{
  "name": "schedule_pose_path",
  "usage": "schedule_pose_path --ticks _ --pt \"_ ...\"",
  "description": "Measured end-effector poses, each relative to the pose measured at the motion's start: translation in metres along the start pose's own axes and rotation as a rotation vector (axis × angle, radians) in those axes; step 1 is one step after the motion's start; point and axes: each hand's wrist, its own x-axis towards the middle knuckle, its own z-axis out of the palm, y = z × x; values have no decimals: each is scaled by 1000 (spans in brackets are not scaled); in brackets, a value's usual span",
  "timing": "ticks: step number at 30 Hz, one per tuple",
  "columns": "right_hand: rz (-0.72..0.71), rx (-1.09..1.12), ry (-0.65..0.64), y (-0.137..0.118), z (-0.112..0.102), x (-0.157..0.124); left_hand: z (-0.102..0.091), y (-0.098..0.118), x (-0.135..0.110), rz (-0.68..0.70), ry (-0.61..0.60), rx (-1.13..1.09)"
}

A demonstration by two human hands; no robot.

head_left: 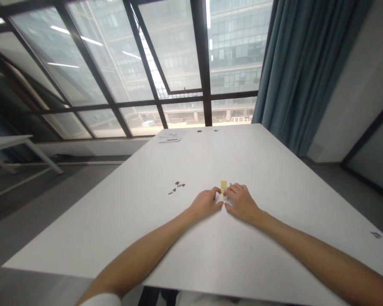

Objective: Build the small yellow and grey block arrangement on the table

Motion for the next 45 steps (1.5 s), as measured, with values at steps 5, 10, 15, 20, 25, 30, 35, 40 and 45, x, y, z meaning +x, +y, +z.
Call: schedule_pose_path --ticks 5,10,15,20,25,30,35,40,45 --pt "-28 21 56 3 3 -1 -2 -1 0 -10 -49 -8" --pt "-48 -2 85 5 4 -1 -3 -3 -2 18 -69 25" --pt "-101 -30 93 9 6 -1 -4 -4 -4 78 -105 89" --pt "-143 -73 87 10 5 1 -3 -6 -4 110 -107 145" --pt "-196 -113 62 11 1 3 -5 -7 -4 132 -98 209" --pt "-165 -89 65 12 1 3 -8 -6 -4 139 -77 170" --pt "-124 -33 101 12 2 2 -8 -7 -2 86 -52 97" --pt "-115 1 108 11 3 2 -4 -10 -2 65 -24 69" --pt "-96 11 108 8 3 2 -1 -12 -2 74 -17 48"
